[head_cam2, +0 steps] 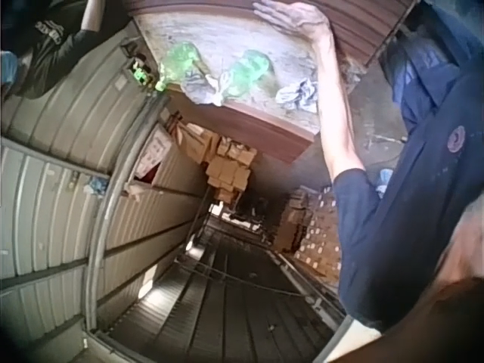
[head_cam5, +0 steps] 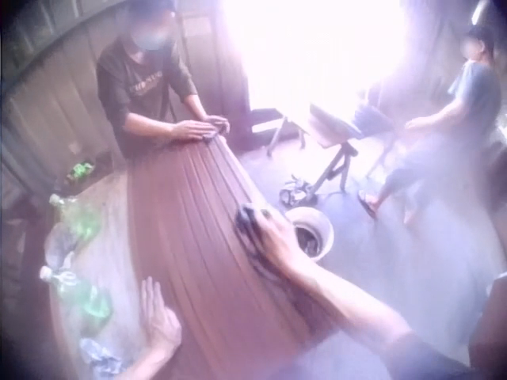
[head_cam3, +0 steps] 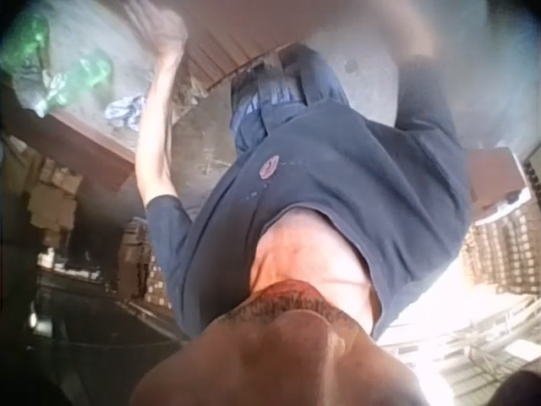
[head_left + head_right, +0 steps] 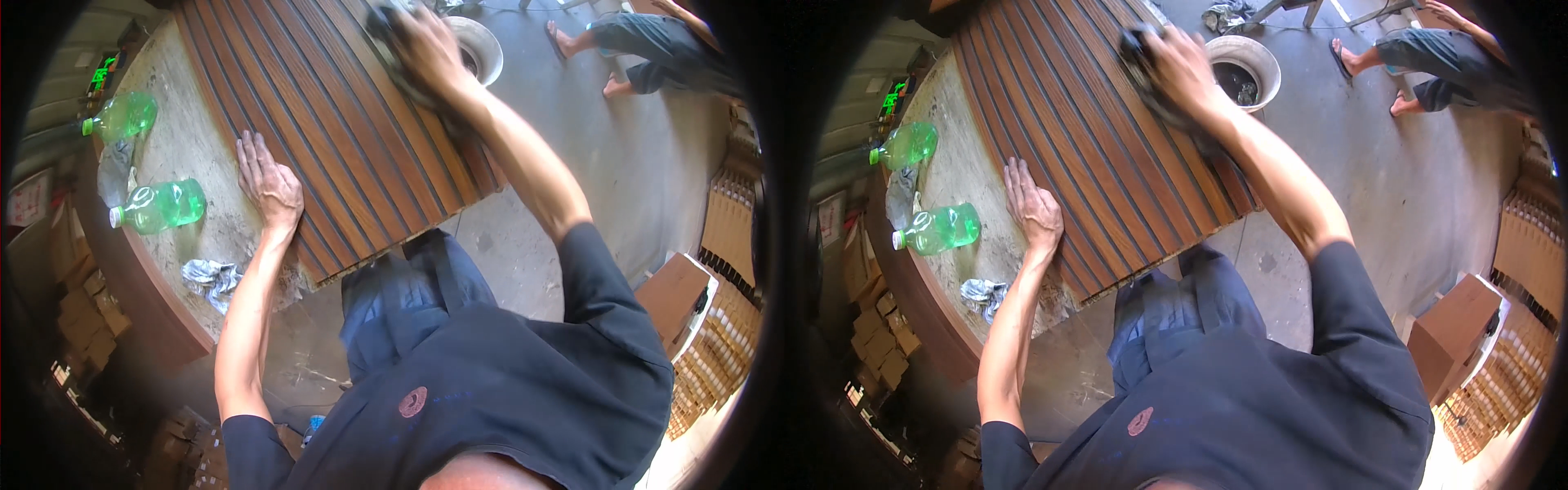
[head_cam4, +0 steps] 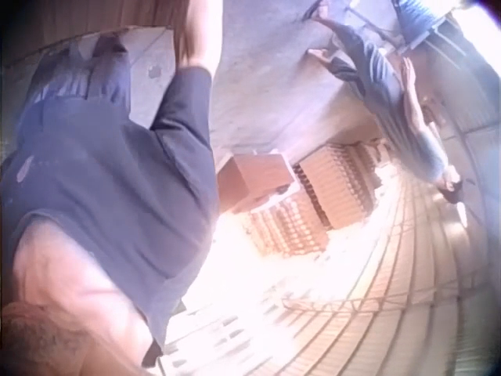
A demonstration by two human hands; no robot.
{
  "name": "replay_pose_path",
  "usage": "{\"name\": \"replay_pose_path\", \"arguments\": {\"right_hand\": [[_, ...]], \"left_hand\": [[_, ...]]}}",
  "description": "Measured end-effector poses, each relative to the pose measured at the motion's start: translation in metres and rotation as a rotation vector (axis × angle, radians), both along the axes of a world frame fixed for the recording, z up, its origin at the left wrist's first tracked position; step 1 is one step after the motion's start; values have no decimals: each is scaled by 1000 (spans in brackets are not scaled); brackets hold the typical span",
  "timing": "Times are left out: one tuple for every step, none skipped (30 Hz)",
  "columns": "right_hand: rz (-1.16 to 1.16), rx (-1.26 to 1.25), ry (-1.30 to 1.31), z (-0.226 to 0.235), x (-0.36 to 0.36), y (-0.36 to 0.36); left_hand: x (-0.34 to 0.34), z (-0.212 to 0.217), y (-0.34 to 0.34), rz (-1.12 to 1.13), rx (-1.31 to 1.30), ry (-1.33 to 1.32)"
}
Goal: The person pours a liquid from a green bottle onto a slatted wood panel and then wipes the surface with a cloth, repeating this process on different areas of the panel.
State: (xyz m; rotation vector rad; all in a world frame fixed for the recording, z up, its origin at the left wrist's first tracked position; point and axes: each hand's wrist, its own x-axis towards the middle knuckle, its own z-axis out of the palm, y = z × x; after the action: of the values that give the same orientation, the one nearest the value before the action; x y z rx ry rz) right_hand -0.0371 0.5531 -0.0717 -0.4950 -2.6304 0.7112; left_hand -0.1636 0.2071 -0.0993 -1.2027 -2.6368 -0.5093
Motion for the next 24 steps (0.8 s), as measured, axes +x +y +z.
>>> {"name": "replay_pose_path", "arguments": {"right_hand": [[-12, -189, -181, 17, -23, -5], [-45, -338, -364, 35, -45, -9], [-64, -305, -367, -2, -42, 29], [-110, 25, -23, -9, -52, 21], [-136, 163, 105, -16, -41, 17], [-116, 191, 155, -24, -6, 8], [-88, 208, 188, -24, 22, -15], [-85, 207, 184, -19, 63, -37], [-91, 196, 145, -14, 103, -63], [-123, 136, 97, -5, 147, -86], [-172, 165, 136, -8, 191, -102], [-226, 116, 40, -12, 237, -119], [-277, 66, -56, -17, 281, -138], [-325, 23, -157, -22, 325, -156], [-427, -69, -263, -25, 367, -187], [-520, -155, -370, -28, 406, -217], [-624, -212, -359, -29, 431, -232], [-735, -231, -286, -27, 442, -247], [-855, -295, -221, -22, 440, -268], [-971, -349, -135, -17, 437, -283], [-1024, -452, -65, -19, 424, -298], [-1082, -539, 19, -17, 409, -308], [-1113, -615, 102, -19, 390, -319], [-1139, -672, 181, -19, 372, -327]], "left_hand": [[-3, -3, -8, 2, 2, 11], [-5, -7, -14, 1, 6, 23], [-5, -5, 7, -44, 42, 25], [-3, -4, -2, -36, 34, 25], [-6, -5, -3, -35, 40, 24], [-7, -7, 1, -41, 49, 16], [-10, -9, -6, -29, 43, 15], [-12, -11, -8, -26, 47, 13], [-14, -13, -18, -7, 41, 26], [-13, -15, -21, -14, 51, 31], [-12, -16, -18, -30, 64, 35], [-9, -16, -12, -32, 68, 31], [-9, -16, -8, -41, 76, 34], [-8, -16, -4, -51, 86, 35], [-5, -18, -4, -32, 52, 6], [-7, -17, -3, -18, 50, 6], [-9, -14, 2, -13, 51, 6], [-13, -14, 4, 9, 61, -13], [-14, -16, -4, 9, 69, -28], [-17, -18, -9, 11, 86, -41], [-17, -18, -22, 10, 87, -59], [-18, -13, -22, -12, 42, -48], [-11, -4, -23, -33, 86, -94], [8, 11, -21, -93, 151, -200]]}}
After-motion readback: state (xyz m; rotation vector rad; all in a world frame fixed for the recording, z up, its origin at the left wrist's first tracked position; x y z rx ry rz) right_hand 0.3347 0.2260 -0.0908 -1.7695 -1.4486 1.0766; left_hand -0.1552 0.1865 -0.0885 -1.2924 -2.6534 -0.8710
